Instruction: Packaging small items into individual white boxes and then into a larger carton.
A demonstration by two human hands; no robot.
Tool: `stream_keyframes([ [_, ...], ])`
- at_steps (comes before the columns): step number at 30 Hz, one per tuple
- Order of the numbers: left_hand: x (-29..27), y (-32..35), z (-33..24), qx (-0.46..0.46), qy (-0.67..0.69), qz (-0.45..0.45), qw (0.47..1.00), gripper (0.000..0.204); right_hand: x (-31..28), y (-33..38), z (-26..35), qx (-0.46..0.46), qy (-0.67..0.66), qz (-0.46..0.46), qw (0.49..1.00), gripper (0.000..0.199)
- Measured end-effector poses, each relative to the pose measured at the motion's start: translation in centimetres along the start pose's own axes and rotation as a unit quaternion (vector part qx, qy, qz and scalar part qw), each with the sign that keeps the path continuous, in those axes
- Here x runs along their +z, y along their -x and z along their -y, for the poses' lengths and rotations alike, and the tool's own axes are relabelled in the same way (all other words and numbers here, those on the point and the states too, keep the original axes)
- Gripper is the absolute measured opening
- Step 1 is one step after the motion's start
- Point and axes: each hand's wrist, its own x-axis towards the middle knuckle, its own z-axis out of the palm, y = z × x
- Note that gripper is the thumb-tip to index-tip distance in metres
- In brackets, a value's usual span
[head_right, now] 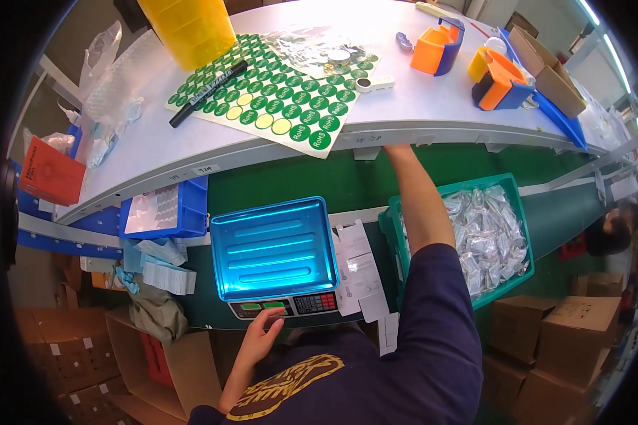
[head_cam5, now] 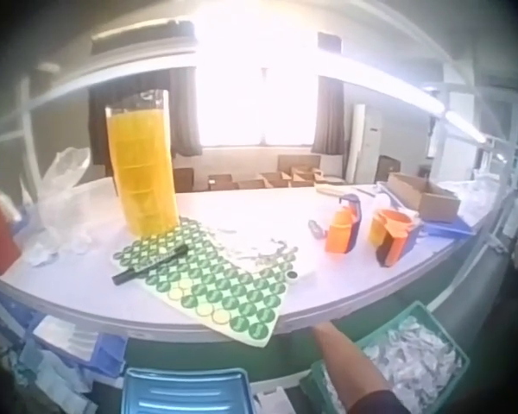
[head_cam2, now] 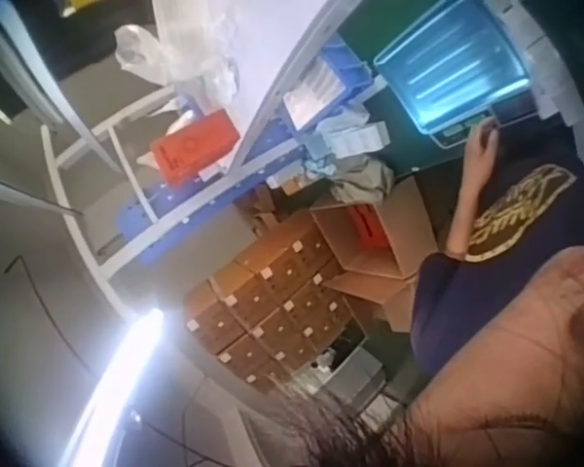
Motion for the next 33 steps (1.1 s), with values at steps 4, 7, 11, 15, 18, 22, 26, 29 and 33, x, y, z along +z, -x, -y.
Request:
stream_keyframes([
  [4, -1.6, 0.3, -0.1, -0.023, -0.033, 0.014, 0.999, 0.031, 0.9, 0.9, 1.6, -0.040, 0.139, 0.032, 0.989, 0.043],
  [7, -2.0, 0.5, 0.8, -0.009, -0.017, -0.004, 1.000, 0.032, 2.0, 1.9, 3.0, -0.068, 0.247, 0.051, 0.965, 0.044],
  [11, -3.4, 1.0, 1.6, -0.022, 0.027, -0.027, 0.999, 0.034, 4.2, 4.2, 6.3, -0.095, 0.402, 0.085, 0.907, 0.045],
  [15, -4.4, -0.5, 1.6, 0.018, 0.023, -0.035, 0.999, 0.039, 3.5, 6.6, 14.5, 0.003, 0.562, 0.174, 0.808, 0.038],
  [18, -5.2, -1.7, -0.3, 0.092, -0.021, -0.040, 0.995, 0.044, 3.8, 10.1, 25.1, 0.065, 0.561, 0.190, 0.803, 0.025],
  [22, -3.4, -5.6, -3.5, 0.255, -0.070, -0.014, 0.964, 0.061, 2.1, 16.0, 35.7, -0.014, 0.533, 0.125, 0.836, 0.017],
  [26, 0.4, -7.7, -6.8, 0.414, -0.121, -0.024, 0.902, 0.090, 1.6, 22.1, 44.9, 0.015, 0.504, 0.148, 0.851, 0.017],
  [29, 2.5, -6.9, -6.3, 0.568, -0.075, -0.045, 0.819, 0.103, 2.2, 25.8, 50.6, 0.003, 0.450, 0.190, 0.872, 0.030],
  [33, 0.4, -1.0, -3.0, 0.464, 0.107, 0.085, 0.875, 0.112, 4.8, 30.0, 55.3, 0.266, 0.280, 0.151, 0.910, 0.045],
])
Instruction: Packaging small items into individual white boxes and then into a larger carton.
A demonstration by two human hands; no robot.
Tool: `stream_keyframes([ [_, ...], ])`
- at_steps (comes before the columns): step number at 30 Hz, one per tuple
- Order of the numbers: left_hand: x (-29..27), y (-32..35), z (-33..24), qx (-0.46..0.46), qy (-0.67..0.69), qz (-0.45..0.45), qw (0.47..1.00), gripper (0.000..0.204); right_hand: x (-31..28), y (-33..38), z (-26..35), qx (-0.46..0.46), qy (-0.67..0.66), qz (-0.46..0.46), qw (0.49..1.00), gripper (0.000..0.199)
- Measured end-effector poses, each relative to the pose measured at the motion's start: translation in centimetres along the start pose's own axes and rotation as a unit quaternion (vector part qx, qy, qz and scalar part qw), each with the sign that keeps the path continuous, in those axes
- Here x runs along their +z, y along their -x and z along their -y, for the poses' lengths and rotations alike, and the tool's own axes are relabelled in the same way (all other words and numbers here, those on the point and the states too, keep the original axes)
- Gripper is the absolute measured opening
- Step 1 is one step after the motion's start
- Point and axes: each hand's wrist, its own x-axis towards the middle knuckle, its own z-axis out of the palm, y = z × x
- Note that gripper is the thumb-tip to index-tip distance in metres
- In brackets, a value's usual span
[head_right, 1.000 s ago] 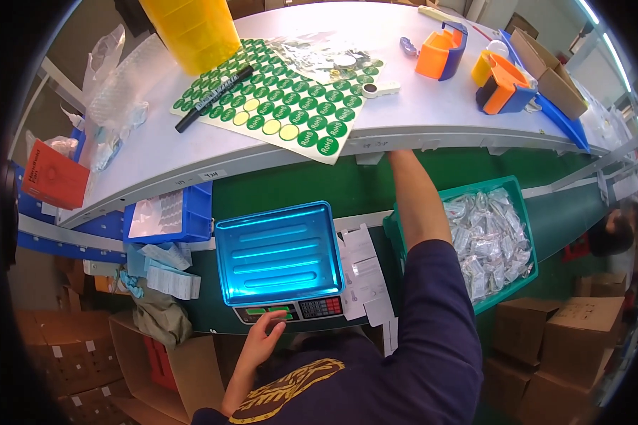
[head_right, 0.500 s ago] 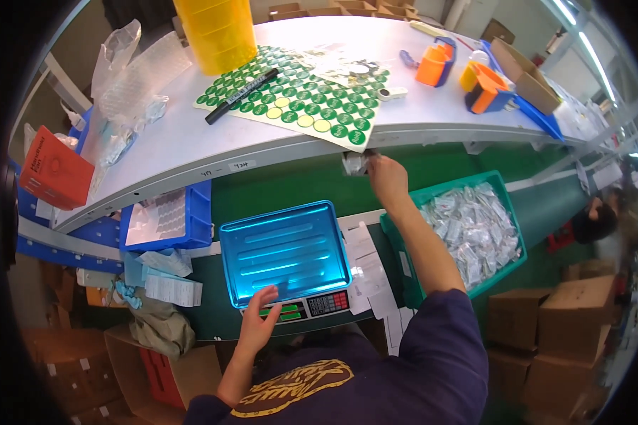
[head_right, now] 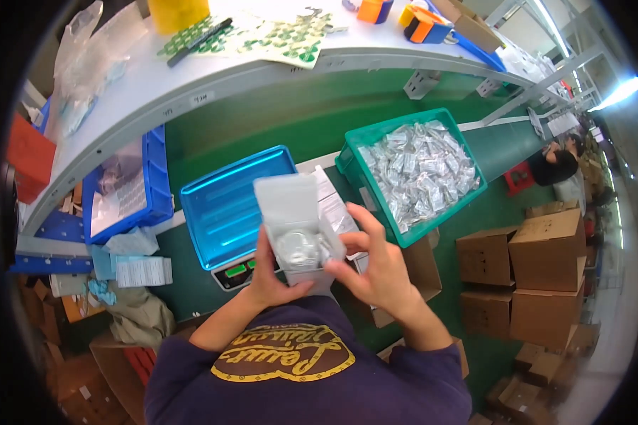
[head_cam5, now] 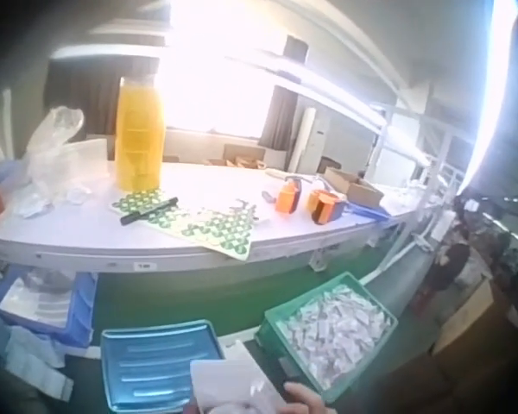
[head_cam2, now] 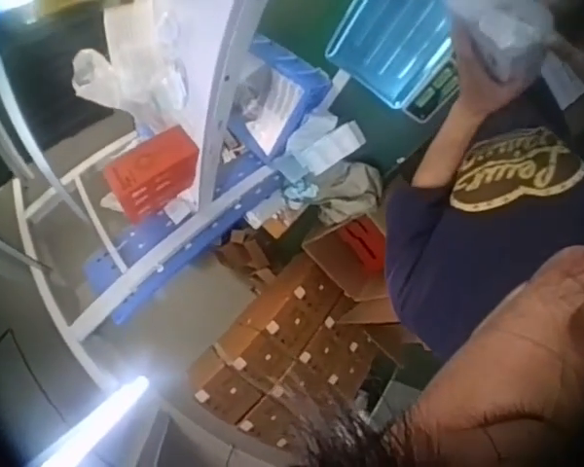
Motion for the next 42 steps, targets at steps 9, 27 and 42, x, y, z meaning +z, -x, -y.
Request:
stream_keyframes([
  [9, -4.5, 4.7, -6.8, -0.141, 0.084, 0.111, 0.980, 0.094, 9.7, 5.0, -4.8, -0.190, -0.327, 0.088, 0.921, 0.051],
  [27, -5.5, 4.6, -8.6, -0.139, 0.021, 0.114, 0.984, 0.073, 8.7, 0.8, -0.6, -0.010, -0.436, 0.196, 0.878, 0.056],
  [42, -5.6, 4.1, -8.7, -0.144, -0.045, 0.104, 0.983, 0.066, 7.2, 2.3, -0.6, -0.076, -0.347, 0.222, 0.908, 0.031],
])
